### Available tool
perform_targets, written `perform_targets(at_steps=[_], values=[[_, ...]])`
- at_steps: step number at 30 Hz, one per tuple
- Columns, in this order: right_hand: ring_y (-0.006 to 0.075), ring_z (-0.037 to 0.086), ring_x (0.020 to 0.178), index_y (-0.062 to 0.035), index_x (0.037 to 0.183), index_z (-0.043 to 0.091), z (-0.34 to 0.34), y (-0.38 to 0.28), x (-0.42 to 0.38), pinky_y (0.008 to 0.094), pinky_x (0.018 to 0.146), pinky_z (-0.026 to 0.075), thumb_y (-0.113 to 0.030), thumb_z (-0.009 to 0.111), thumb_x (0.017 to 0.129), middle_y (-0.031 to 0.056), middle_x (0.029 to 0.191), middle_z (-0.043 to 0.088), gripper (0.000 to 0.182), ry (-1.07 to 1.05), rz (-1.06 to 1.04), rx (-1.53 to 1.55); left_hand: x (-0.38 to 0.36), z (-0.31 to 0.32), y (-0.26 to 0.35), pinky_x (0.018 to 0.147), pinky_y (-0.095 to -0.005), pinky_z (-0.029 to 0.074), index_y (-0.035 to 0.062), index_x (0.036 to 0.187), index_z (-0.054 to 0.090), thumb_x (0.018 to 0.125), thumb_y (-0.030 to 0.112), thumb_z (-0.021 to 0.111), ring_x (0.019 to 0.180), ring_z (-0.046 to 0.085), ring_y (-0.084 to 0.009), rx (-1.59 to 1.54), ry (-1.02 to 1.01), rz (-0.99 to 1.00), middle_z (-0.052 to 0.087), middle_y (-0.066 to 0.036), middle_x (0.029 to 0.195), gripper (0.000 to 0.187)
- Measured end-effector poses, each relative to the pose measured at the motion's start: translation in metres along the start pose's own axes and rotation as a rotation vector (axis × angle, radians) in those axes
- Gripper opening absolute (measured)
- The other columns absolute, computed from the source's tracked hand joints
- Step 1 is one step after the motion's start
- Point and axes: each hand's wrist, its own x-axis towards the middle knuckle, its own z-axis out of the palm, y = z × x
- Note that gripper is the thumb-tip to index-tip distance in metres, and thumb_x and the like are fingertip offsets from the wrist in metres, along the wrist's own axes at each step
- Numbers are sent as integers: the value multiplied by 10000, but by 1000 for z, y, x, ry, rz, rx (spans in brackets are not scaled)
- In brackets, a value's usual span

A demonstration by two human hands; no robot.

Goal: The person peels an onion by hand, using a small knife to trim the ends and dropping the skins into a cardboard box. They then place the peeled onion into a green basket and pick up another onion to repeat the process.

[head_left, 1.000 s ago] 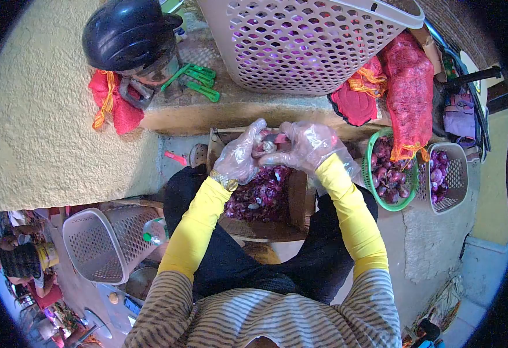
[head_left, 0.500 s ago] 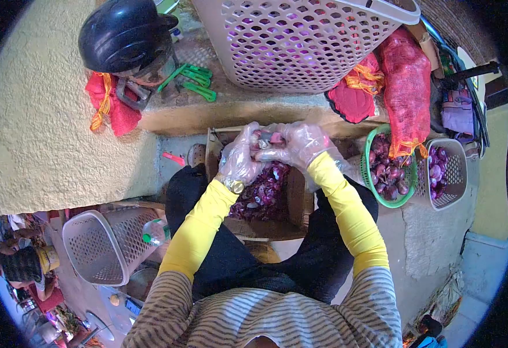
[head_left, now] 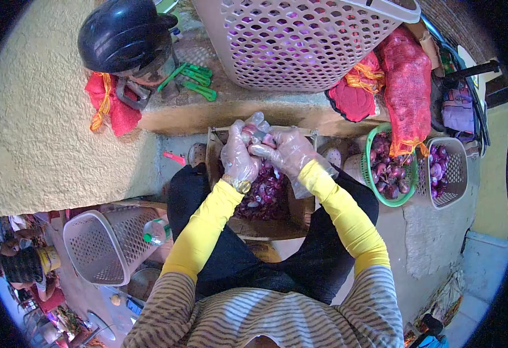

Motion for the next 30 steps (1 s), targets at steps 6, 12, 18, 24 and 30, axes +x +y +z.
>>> perform_targets(at_steps=[6, 12, 18, 24, 30], values=[[404, 686, 772, -108, 886, 737, -9, 15, 4, 484, 715, 537, -719, 691, 784, 192, 807, 706, 621, 57, -11, 38, -14, 9, 8, 882, -402, 563, -18, 1167, 621, 987, 364, 570, 974, 678, -281, 295, -181, 197, 684, -135, 1102, 425], [368, 699, 730, -126, 878, 733, -19, 9, 4, 480, 687, 543, -747, 680, 772, 161, 785, 711, 632, 48, -144, -269, 0, -7, 5, 1079, -433, 460, -24, 1310, 568, 1038, 340, 467, 1205, 605, -277, 662, -166, 190, 639, -165, 1284, 466], [405, 696, 778, -96, 953, 731, 7, 2, 4, 496, 714, 547, -713, 667, 811, 211, 830, 709, 637, 133, -73, -108, 8, 5, -5, 1068, -514, 471, 10, 1179, 630, 1044, 409, 437, 1091, 645, -315, -66, 6, 115, 662, -138, 1191, 464], [446, 678, 899, -62, 1055, 730, 30, 5, 12, 468, 812, 526, -628, 594, 920, 286, 914, 696, 597, 1, 106, 316, 6, 17, -9, 968, -445, 523, 45, 1154, 648, 1033, 460, 448, 1008, 651, -294, -66, 114, 341, 681, -108, 1128, 476], [369, 706, 819, -72, 1049, 744, -8, 12, 9, 438, 782, 539, -645, 650, 877, 236, 864, 710, 606, 43, -79, 329, -2, 19, 14, 1023, -430, 497, -10, 1251, 627, 1048, 437, 448, 1085, 647, -273, 127, -129, 65, 682, -151, 1194, 522]])
